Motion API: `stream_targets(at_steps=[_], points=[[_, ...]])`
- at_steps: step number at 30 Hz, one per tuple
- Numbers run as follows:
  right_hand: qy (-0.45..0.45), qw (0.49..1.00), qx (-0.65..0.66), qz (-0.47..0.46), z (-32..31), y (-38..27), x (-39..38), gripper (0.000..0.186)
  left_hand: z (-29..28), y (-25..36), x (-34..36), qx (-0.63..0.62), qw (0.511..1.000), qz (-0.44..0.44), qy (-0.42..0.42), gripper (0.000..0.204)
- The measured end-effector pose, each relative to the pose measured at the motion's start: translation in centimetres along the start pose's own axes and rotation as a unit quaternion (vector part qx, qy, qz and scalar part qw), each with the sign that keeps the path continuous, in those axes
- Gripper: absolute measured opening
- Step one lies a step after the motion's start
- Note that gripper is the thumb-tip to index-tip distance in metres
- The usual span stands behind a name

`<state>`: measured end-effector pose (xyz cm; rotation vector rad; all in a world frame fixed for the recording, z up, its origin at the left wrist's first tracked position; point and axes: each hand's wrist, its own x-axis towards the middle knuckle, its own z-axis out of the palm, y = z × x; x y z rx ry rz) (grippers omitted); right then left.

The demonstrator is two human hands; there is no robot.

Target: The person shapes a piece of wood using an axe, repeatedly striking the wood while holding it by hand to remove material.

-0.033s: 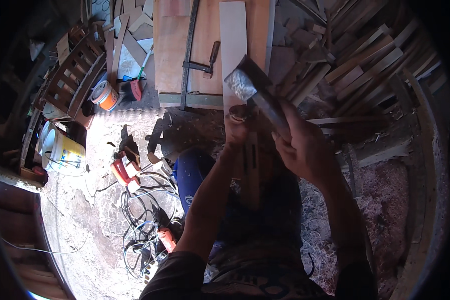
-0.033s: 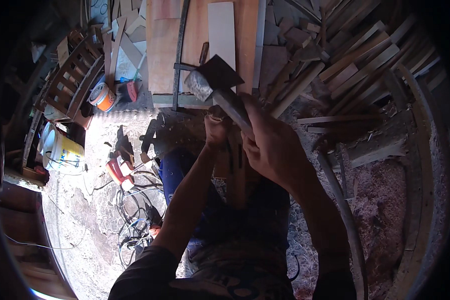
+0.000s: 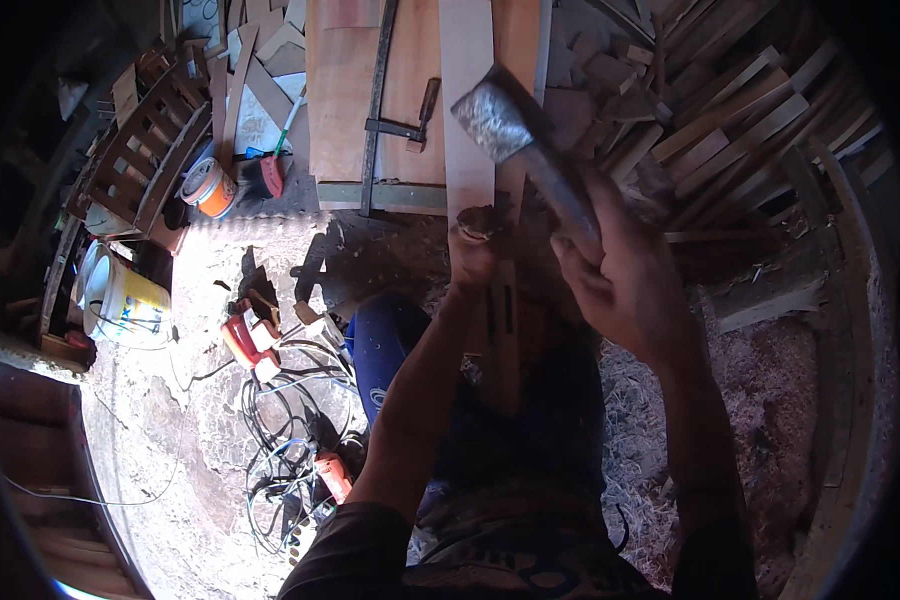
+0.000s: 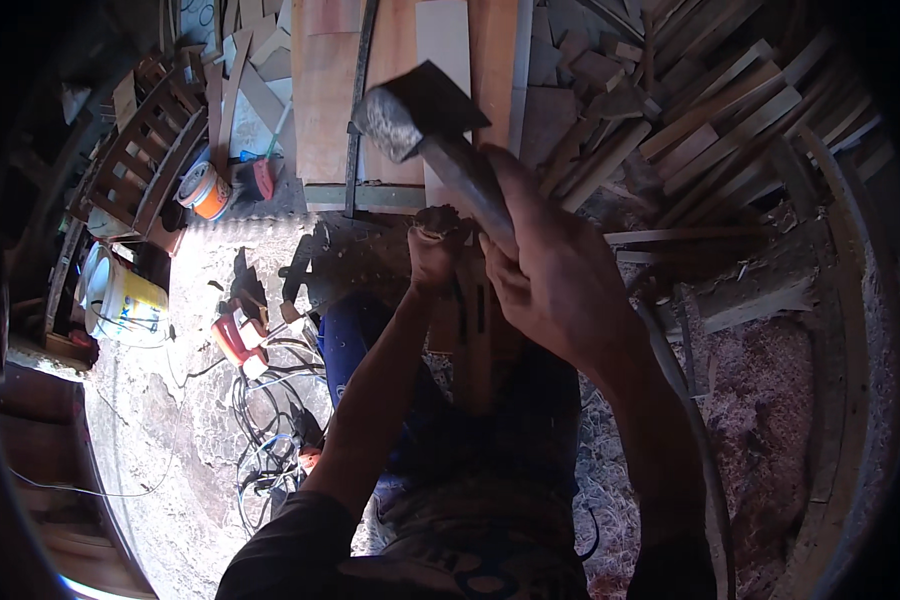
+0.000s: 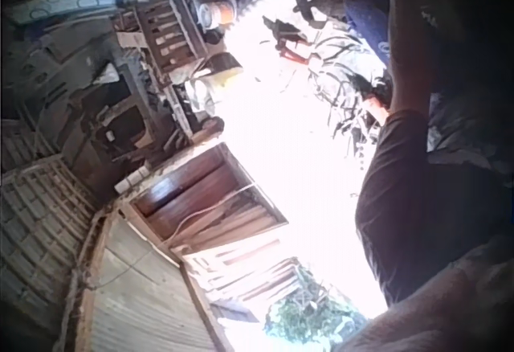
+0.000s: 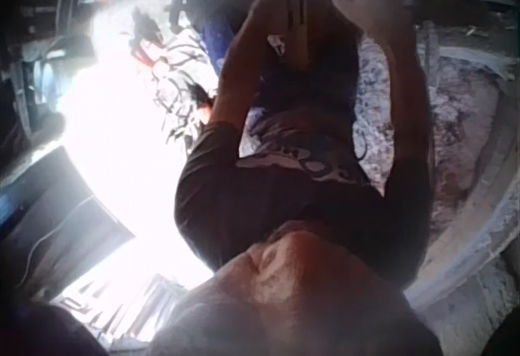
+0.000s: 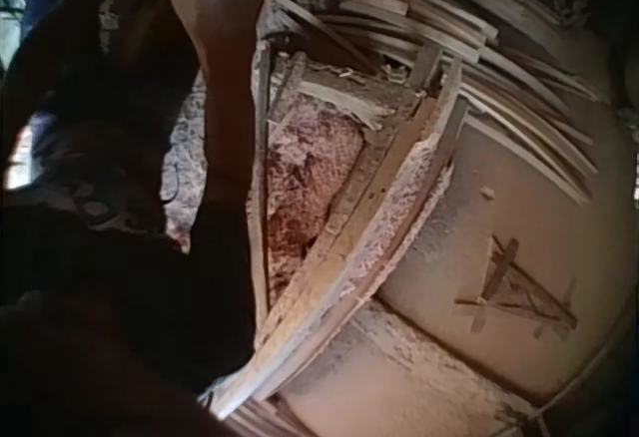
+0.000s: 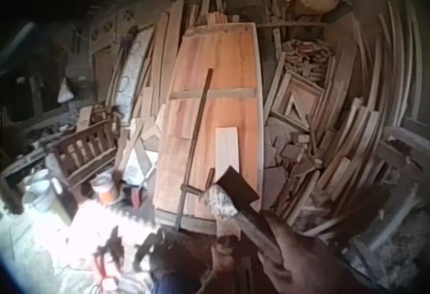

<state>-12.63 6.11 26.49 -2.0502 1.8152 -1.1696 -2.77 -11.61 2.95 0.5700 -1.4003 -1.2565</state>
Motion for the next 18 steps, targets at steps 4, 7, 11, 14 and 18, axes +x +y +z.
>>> stream_targets(at_steps=[4,7,11,14,18], points=[[0.098,0.922,0.368,-0.073,-2.8,-1.9,4.3,0.05,0.4,1.4,-0.7,-0.009,0.999,-0.024,0.029,0.002],[0.078,0.987,0.141,-0.027,0.3,0.1,2.8,0.065,0.4,1.7,-1.6,0.024,1.0,-0.018,0.008,0.007],[-0.144,0.98,-0.134,0.014,5.6,4.6,-3.3,0.067,0.5,0.8,-2.6,0.012,0.994,0.108,-0.004,0.022],[-0.156,0.983,-0.093,0.037,6.4,5.7,-5.7,0.065,0.6,0.0,-2.6,0.034,0.984,0.172,-0.013,0.028],[-0.075,0.997,-0.026,0.002,2.8,1.8,-2.8,0.063,0.5,-0.6,-1.4,-0.09,0.996,0.002,0.011,0.02]])
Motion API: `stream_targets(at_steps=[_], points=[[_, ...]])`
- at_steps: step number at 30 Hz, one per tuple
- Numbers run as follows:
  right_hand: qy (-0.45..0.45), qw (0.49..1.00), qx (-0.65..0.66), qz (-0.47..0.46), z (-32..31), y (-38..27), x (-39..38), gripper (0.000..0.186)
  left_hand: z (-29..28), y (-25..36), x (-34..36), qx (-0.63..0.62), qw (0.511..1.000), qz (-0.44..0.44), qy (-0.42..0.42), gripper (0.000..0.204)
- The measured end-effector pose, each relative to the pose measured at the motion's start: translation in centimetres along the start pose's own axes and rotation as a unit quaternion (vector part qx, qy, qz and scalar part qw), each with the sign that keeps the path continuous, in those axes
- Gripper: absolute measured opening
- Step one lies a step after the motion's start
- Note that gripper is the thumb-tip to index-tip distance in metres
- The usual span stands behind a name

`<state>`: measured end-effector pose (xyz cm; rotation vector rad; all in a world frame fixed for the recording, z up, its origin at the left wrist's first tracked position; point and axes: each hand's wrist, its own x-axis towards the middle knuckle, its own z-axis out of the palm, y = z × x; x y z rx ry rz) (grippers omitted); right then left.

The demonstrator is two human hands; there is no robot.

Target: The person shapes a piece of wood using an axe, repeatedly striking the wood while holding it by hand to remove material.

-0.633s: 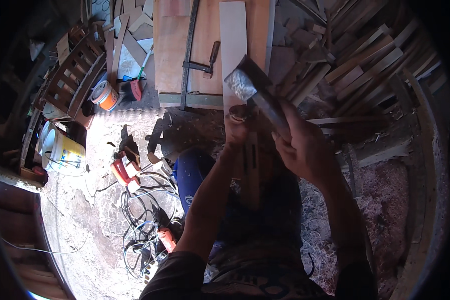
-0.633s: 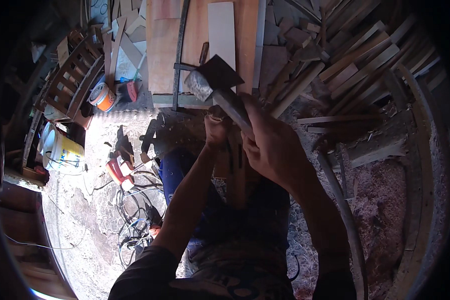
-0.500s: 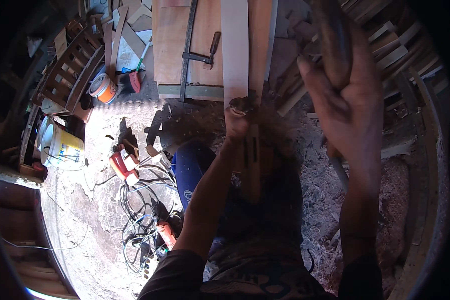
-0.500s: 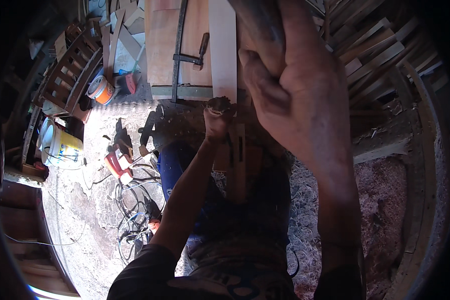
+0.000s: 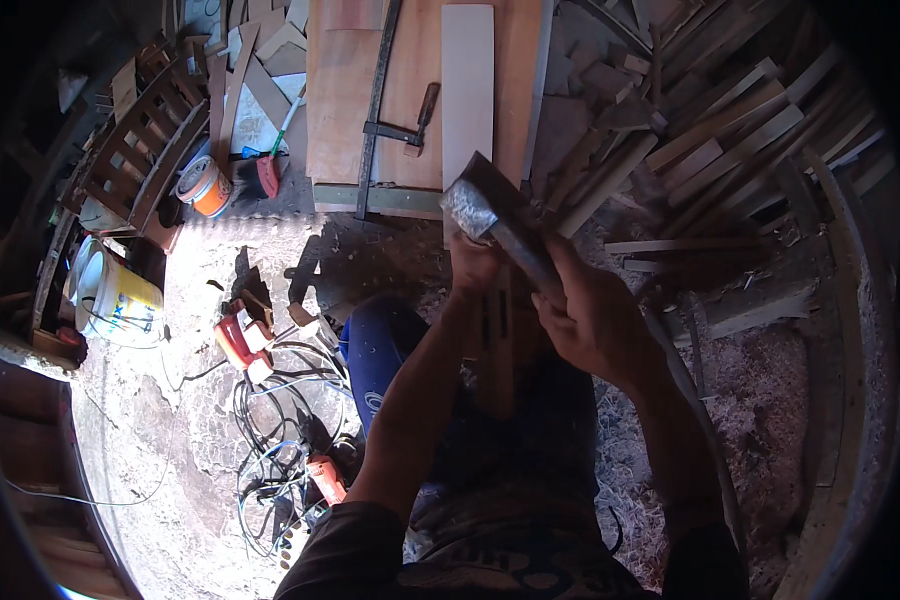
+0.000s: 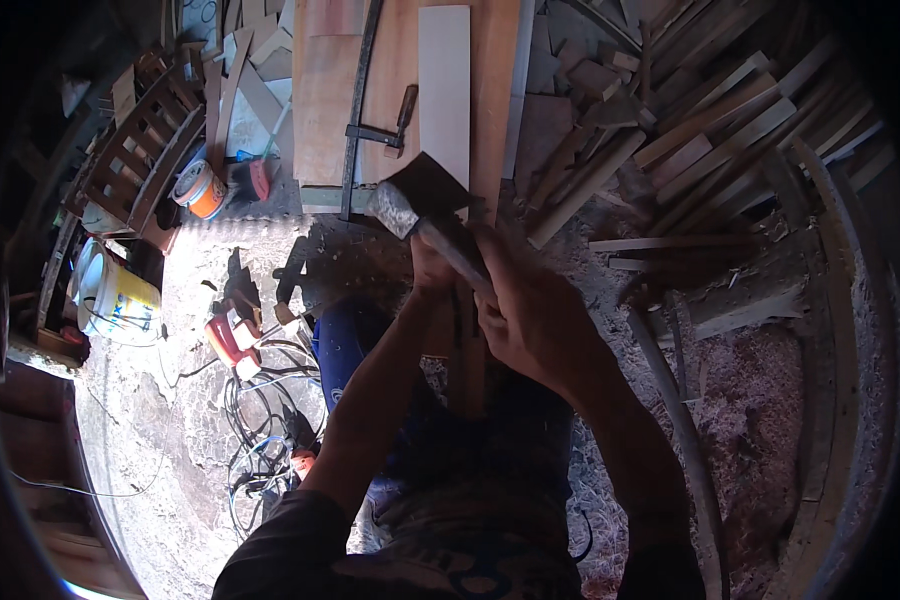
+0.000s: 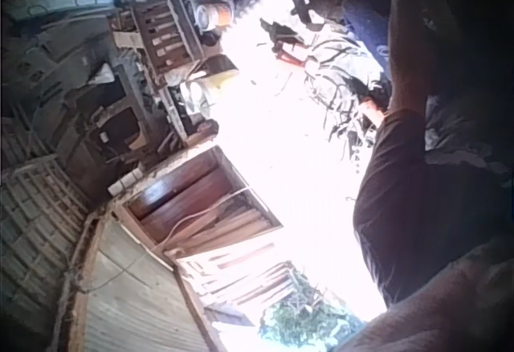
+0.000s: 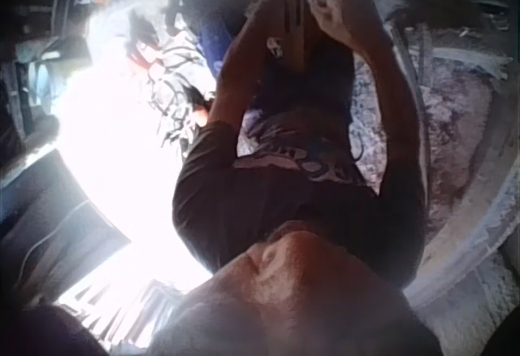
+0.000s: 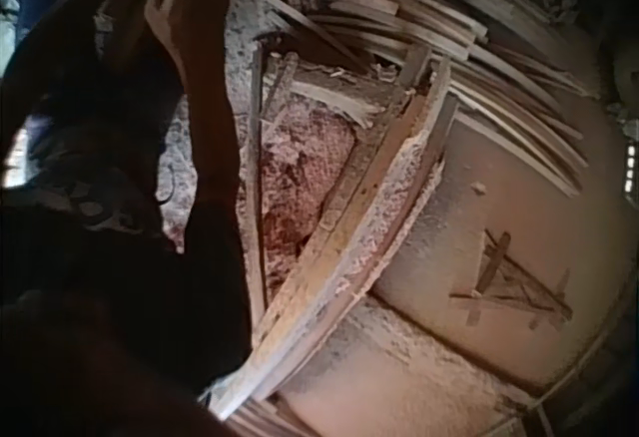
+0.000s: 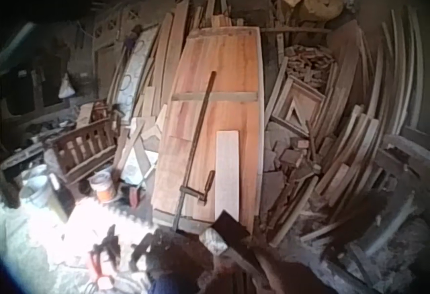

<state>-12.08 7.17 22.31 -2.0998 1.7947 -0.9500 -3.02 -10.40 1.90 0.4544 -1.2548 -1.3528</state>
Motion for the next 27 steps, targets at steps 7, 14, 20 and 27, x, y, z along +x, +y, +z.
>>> stream_targets(at_steps=[7,14,20,27], points=[[0.278,0.959,-0.036,-0.042,-8.2,-4.3,5.7,0.058,0.1,0.5,-1.3,0.155,0.988,-0.01,-0.018,0.015],[-0.053,0.989,-0.138,0.027,4.5,2.8,-3.3,0.062,0.3,1.4,-3.1,0.24,0.947,0.21,-0.041,0.027],[0.01,1.0,-0.015,0.02,0.1,-0.6,-0.8,0.059,0.1,0.0,-0.7,0.14,0.99,0.01,-0.013,0.017],[0.354,0.932,-0.007,-0.073,-8.8,-4.9,6.2,0.061,-0.2,0.1,-0.6,0.198,0.98,0.015,-0.004,0.01]])
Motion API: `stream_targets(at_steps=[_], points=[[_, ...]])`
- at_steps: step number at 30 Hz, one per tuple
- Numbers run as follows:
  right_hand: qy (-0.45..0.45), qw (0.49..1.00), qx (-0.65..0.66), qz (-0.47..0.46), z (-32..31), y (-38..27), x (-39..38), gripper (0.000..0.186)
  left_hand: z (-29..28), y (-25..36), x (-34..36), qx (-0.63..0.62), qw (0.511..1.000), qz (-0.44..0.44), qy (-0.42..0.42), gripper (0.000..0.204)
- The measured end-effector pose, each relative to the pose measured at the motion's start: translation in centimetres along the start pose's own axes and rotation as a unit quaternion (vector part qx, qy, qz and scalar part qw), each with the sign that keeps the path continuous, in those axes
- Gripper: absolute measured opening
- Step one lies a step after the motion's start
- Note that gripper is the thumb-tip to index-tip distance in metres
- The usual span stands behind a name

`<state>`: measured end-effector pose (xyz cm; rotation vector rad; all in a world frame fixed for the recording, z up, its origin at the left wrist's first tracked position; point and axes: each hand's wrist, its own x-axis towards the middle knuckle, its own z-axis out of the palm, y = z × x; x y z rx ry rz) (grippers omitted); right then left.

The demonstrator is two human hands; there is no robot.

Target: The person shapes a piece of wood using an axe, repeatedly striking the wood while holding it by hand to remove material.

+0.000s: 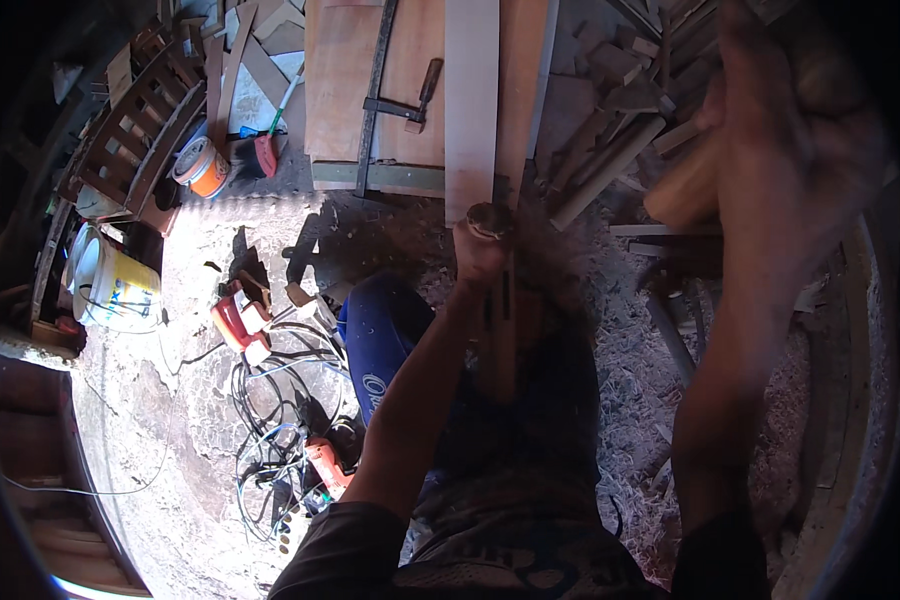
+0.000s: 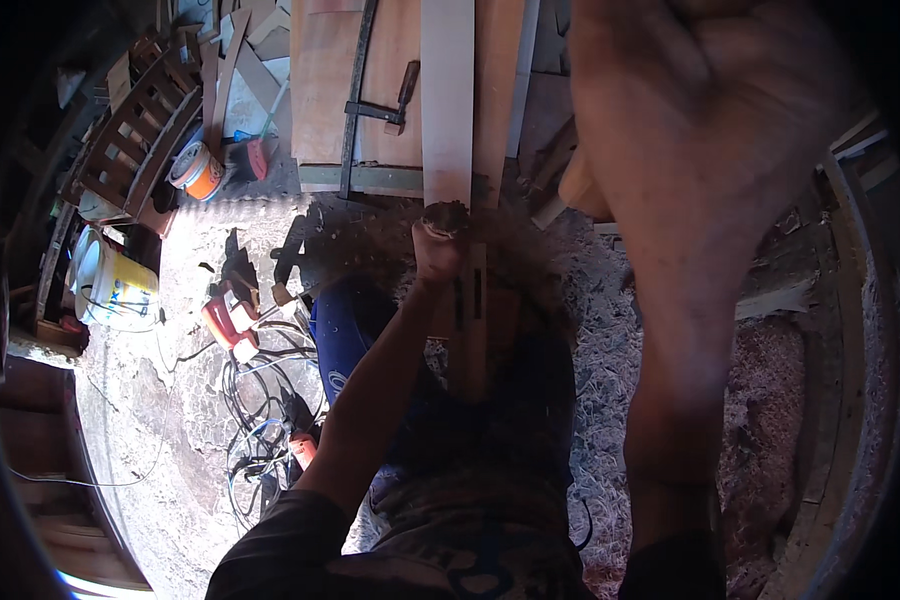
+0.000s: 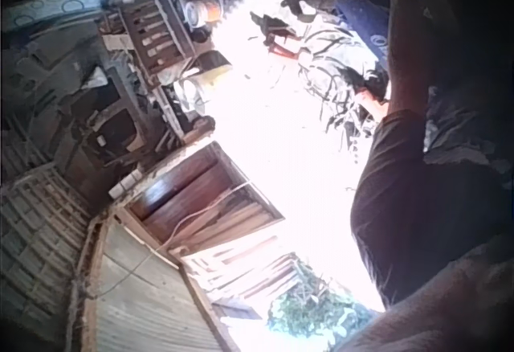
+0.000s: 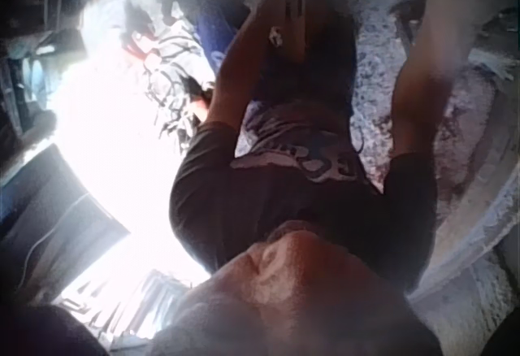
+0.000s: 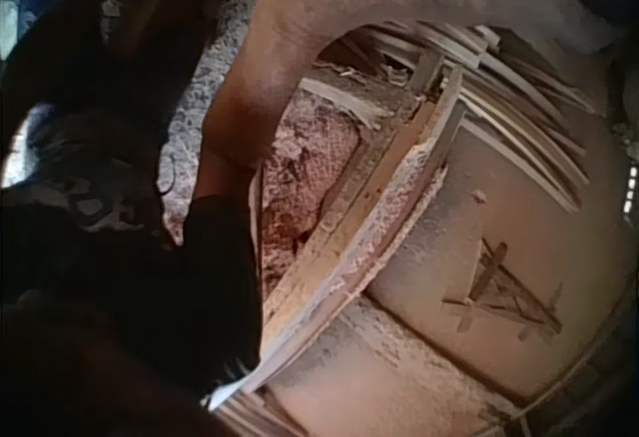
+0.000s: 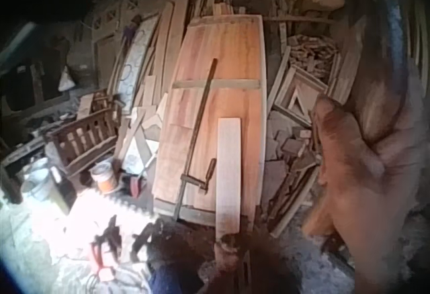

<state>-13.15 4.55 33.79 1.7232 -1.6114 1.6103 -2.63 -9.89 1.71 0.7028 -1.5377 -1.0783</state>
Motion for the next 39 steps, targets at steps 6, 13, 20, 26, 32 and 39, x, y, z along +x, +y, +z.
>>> stream_targets(at_steps=[6,13,20,26,32,39], points=[[-0.456,0.874,-0.129,0.109,3.3,4.6,-15.7,0.065,0.6,2.1,-4.1,-0.048,0.996,0.067,0.03,0.023],[-0.342,0.937,-0.015,0.076,0.7,1.6,-12.3,0.061,0.0,-0.5,-2.4,-0.045,0.998,0.046,-0.022,0.028],[0.108,0.981,0.162,0.005,1.2,0.8,-3.4,0.062,0.1,-1.5,-3.5,-0.004,1.0,-0.02,-0.004,0.012],[-0.471,0.868,-0.132,0.089,2.4,5.2,-17.8,0.077,0.7,1.3,-6.2,-0.005,0.996,0.081,0.042,0.034],[-0.375,0.922,-0.019,0.097,0.7,2.9,-14.9,0.067,0.4,2.7,-4.5,-0.019,1.0,0.015,-0.016,0.026],[0.093,0.982,0.162,0.02,0.7,1.4,-4.1,0.063,0.5,-1.3,-3.1,-0.071,0.994,-0.083,-0.013,0.02]])
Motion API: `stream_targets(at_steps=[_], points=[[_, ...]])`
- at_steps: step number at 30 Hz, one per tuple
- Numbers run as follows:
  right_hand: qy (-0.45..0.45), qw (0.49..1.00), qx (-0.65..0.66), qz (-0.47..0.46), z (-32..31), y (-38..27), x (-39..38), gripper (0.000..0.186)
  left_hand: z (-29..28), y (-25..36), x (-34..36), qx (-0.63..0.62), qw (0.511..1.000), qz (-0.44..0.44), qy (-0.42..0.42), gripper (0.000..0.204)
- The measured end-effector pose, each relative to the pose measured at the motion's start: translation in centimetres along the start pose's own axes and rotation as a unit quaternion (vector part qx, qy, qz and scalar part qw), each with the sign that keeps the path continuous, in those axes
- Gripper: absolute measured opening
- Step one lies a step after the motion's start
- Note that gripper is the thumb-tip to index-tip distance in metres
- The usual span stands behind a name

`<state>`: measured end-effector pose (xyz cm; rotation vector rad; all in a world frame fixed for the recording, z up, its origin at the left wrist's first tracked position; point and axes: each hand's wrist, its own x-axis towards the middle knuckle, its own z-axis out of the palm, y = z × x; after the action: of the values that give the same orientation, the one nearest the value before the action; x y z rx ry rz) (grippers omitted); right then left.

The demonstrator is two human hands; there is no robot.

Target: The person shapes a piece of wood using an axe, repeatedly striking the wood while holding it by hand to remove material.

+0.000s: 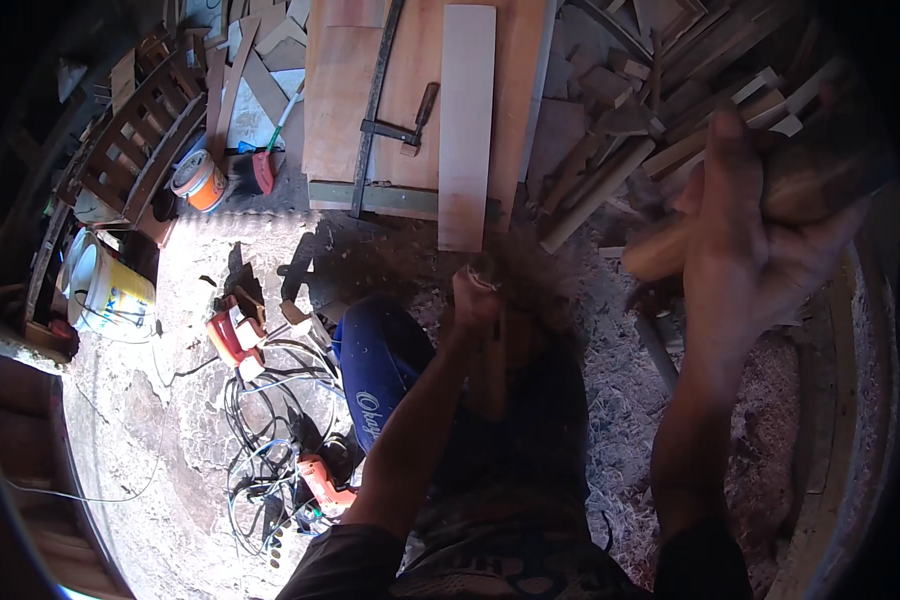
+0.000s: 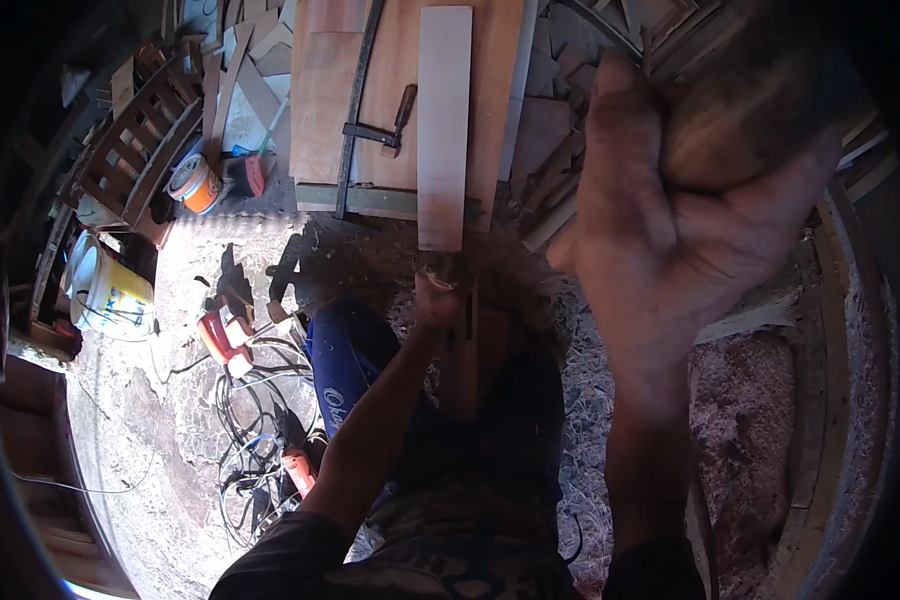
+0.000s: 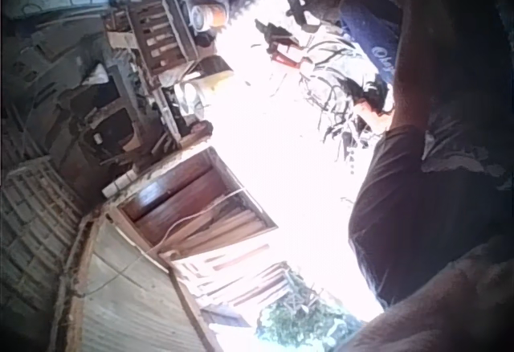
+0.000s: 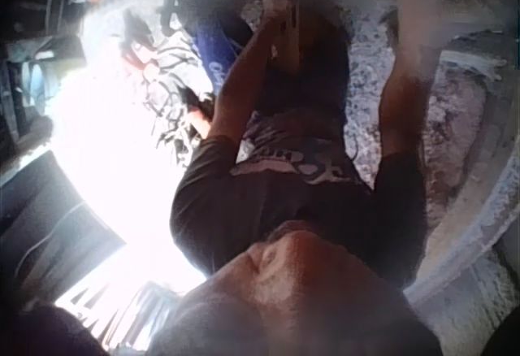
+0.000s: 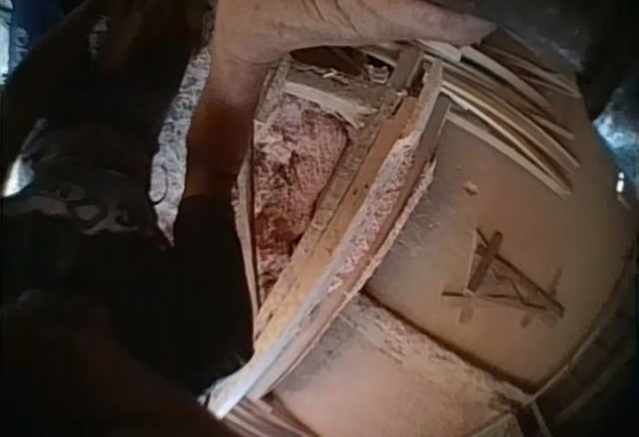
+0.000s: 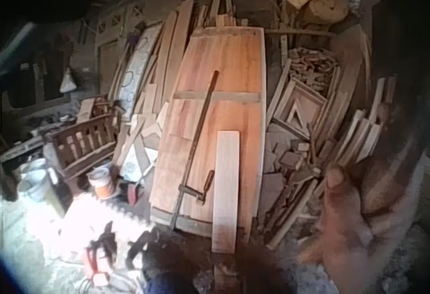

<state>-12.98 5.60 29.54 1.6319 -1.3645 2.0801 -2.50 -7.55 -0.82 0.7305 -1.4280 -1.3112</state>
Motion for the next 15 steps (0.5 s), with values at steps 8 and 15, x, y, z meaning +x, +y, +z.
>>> stream_targets(at_steps=[8,15], points=[[-0.516,0.799,-0.253,0.177,-3.3,3.6,-13.7,0.069,0.0,3.1,-5.7,-0.067,0.995,0.067,-0.015,0.035],[-0.465,0.833,-0.268,0.135,-0.8,6.7,-10.9,0.071,0.3,1.9,1.1,-0.038,0.997,0.068,-0.018,0.03]])
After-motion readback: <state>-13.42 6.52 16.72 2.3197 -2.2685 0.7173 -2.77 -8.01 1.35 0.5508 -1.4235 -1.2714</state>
